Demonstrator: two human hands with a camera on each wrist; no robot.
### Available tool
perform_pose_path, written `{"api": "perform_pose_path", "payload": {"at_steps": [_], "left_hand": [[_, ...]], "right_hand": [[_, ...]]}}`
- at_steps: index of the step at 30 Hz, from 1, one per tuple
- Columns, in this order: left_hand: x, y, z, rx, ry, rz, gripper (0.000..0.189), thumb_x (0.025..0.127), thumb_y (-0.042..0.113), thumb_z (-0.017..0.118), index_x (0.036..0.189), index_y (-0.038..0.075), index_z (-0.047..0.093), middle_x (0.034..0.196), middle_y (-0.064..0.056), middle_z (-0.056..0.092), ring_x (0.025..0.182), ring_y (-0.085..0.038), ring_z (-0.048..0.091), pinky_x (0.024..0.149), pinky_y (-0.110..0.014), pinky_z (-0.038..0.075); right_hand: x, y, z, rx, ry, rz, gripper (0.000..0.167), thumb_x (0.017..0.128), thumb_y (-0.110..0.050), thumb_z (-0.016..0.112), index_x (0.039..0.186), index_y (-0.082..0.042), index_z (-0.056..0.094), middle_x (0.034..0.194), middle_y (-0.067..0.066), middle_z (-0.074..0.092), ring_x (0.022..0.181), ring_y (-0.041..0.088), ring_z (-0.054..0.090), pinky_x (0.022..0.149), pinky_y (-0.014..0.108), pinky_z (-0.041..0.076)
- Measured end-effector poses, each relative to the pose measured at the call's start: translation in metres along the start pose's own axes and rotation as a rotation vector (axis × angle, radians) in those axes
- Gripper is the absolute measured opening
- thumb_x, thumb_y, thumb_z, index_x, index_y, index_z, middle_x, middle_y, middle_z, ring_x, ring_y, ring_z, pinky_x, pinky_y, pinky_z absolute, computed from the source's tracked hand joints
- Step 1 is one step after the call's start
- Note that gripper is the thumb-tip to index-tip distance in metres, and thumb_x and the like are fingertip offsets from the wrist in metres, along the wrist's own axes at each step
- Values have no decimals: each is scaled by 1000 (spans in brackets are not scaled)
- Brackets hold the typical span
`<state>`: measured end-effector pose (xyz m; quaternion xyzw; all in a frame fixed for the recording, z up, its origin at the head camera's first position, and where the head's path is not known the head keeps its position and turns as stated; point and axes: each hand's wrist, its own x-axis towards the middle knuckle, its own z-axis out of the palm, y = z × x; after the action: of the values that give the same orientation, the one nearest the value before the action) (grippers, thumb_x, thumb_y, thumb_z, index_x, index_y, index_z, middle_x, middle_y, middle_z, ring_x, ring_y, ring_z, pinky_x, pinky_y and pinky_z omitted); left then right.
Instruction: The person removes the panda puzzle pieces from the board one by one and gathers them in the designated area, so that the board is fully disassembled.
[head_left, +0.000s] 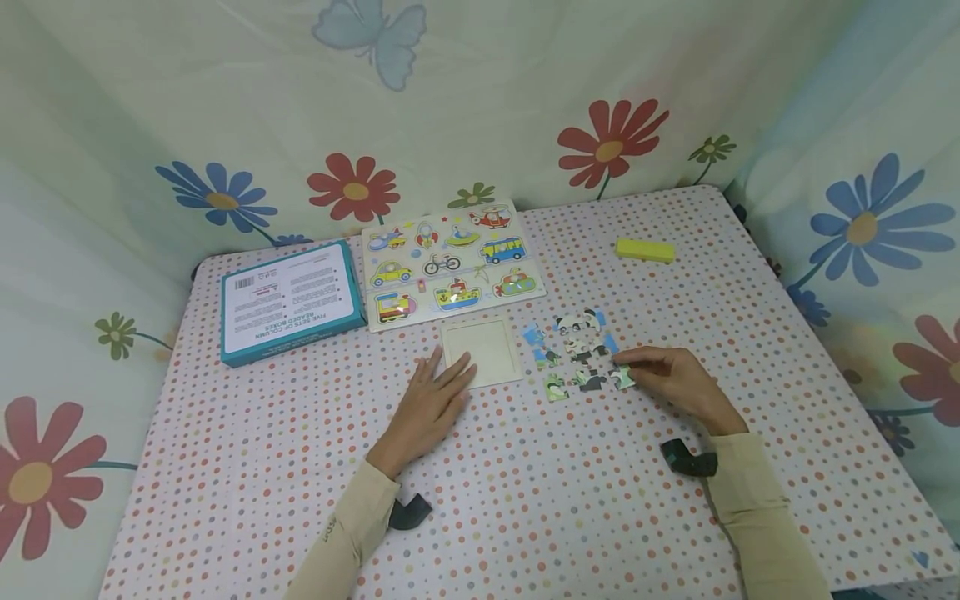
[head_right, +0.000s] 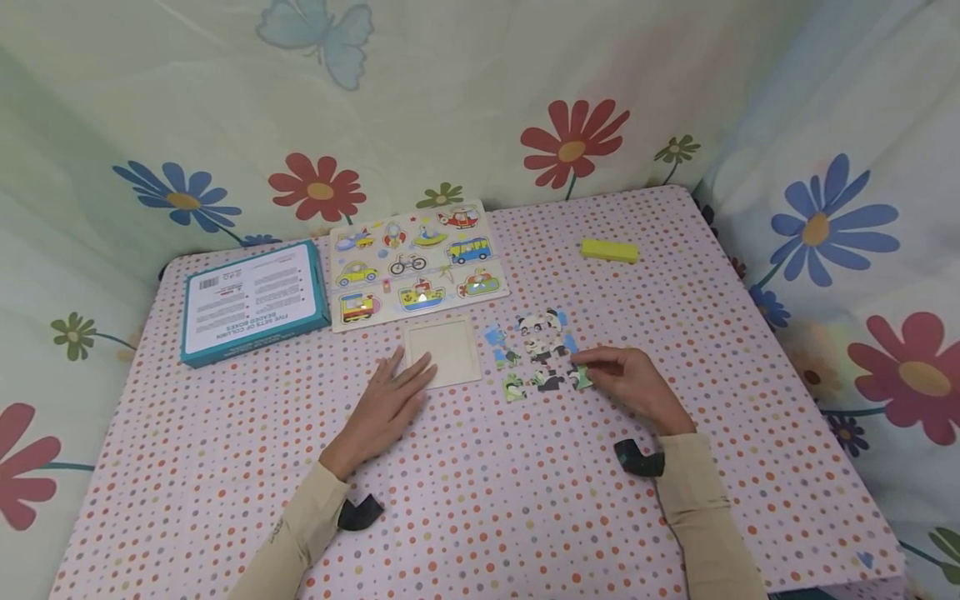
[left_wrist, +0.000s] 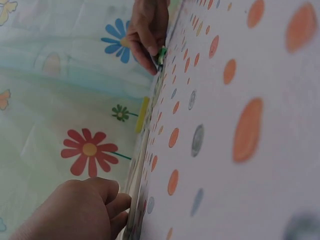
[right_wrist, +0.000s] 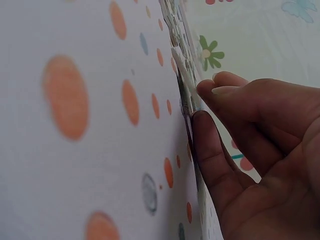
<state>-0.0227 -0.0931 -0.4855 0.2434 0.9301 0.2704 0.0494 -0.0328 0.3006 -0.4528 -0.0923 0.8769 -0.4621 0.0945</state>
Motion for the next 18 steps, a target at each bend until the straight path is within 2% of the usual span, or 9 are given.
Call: {"api": "perform_pose_path", "payload": {"at_steps": [5, 12, 14, 18], "left_hand": [[0, -1, -1, 3, 4, 1, 46, 104, 40, 33, 148, 26, 38, 156, 13, 24, 149, -23, 2, 120, -42, -1], [-1, -1, -2, -7, -3, -4, 47, 104, 41, 32, 147, 26, 40, 156, 13, 24, 149, -22, 2, 121, -41, -1], [-1, -1, -3, -19, -2, -3, 47, 104, 42, 31, 147, 25, 40, 156, 12, 24, 149, -23, 3, 121, -43, -1], [-2, 2, -15, -23, -1, 6, 48, 104, 43, 27, 148, 25, 38, 158, 9, 23, 148, -24, 5, 120, -46, 1]], "right_hand": [[1, 1, 2, 19, 6, -26, 24, 94, -7, 61, 116, -1, 67, 121, 20, 63, 96, -9, 56, 78, 13, 51], [2, -5, 1, 14, 52, -40, 26, 93, -12, 63, 117, -1, 67, 118, 20, 64, 93, -3, 60, 76, 13, 51], [4, -11, 0, 7, 64, -66, 26, 94, -13, 63, 117, -2, 66, 117, 19, 65, 91, -1, 61, 73, 14, 52], [15, -32, -1, -24, 72, -170, 26, 95, -11, 60, 120, -5, 65, 118, 14, 65, 97, 4, 61, 80, 22, 53]]}}
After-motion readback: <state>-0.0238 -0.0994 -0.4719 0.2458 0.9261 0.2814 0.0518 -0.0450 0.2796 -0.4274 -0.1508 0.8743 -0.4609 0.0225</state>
